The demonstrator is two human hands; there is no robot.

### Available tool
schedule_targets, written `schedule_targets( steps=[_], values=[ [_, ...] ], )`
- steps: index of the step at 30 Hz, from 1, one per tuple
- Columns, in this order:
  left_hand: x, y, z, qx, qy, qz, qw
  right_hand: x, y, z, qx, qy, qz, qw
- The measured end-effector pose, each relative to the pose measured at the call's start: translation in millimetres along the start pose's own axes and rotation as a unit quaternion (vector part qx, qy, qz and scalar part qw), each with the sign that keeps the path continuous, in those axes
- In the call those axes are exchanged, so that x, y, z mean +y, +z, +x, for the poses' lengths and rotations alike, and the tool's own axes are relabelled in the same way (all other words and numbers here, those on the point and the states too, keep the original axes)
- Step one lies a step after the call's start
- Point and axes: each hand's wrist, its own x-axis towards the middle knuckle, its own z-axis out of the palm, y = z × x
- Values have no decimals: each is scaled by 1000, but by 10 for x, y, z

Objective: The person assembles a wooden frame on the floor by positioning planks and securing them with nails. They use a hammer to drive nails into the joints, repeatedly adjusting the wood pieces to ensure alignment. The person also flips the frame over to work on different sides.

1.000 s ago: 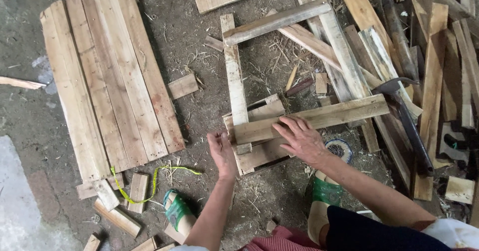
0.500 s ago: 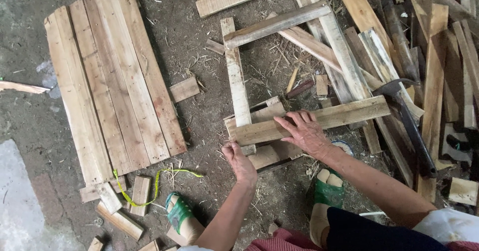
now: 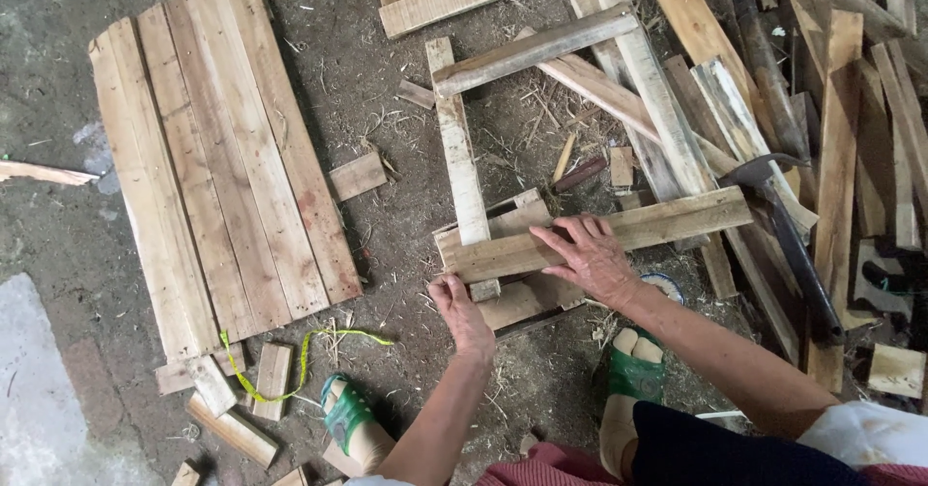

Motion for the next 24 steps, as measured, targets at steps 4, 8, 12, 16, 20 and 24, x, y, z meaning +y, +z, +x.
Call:
schedule_targets(
  steps=[4, 8, 12, 16, 20, 24],
  values=[
    [16, -214, 332, -25, 28, 81, 996, -5, -78, -49, -33, 34, 31, 998],
    [10, -276, 728, -108, 144, 99, 979, 122, -107, -304, 35, 72, 47, 996],
    [-103, -255, 766, -130, 192, 168, 958, -60, -62, -600, 71, 67, 18, 995],
    [-264, -242, 825, -158, 232, 200, 939, -345, 145, -608, 32, 57, 78, 995],
    [-358, -268, 861, -222, 224, 235, 919, -536, -208, -161, -19, -22, 47, 998],
    [-185, -225, 726, -236, 221, 227, 919, -659, -215, 75, -63, -46, 115, 990]
  ],
)
